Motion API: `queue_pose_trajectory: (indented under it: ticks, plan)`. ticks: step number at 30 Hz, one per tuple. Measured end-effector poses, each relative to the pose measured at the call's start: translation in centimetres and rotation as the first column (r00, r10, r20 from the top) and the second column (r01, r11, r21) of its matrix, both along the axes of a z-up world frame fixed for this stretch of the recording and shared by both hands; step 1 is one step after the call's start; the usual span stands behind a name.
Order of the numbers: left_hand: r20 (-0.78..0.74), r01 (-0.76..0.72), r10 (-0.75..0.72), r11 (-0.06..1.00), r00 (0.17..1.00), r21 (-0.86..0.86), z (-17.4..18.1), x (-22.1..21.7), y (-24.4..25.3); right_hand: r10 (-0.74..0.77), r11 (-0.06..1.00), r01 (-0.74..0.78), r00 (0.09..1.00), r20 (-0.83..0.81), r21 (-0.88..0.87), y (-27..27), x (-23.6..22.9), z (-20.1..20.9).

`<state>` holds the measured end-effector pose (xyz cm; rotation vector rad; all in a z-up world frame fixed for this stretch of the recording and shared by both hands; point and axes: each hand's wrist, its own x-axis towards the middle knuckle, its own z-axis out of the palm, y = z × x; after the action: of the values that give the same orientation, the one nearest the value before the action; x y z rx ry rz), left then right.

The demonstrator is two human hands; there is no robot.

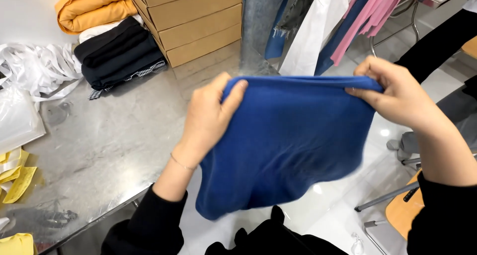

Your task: Hanging various items of clothing on a garment rack using hangers.

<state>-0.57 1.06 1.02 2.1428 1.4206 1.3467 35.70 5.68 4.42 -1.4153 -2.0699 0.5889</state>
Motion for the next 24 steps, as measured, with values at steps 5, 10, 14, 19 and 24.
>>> queue_pose_trajectory:
  ticks: [5,10,14,19,24]
  plan:
    - [0.095,-0.100,0.105,0.993,0.990,-0.056,1.1,-0.3,1.9,0.026,0.997,-0.041,0.980,-0.196,-0.072,1.7,-0.2,0.7]
    - [0.094,-0.218,0.210,0.972,0.973,0.086,-3.6,1.1,5.1,-0.021,0.962,-0.100,0.901,-0.434,-0.254,2.1,-2.8,1.6]
    - [0.140,-0.368,0.347,0.915,0.927,0.168,-7.9,6.3,-0.5,-0.266,0.932,0.031,0.735,-0.624,-0.361,3.5,-4.9,2.2]
    - [-0.007,-0.007,0.004,0.799,1.000,-0.601,-21.9,13.7,-8.8,-0.214,0.967,-0.012,0.496,-0.842,-0.253,2.4,-7.3,7.0]
    - [0.014,-0.052,0.158,0.403,0.987,-0.914,-36.5,16.6,-3.5,-0.216,0.958,0.237,0.216,-0.952,-0.164,2.9,-5.1,11.1]
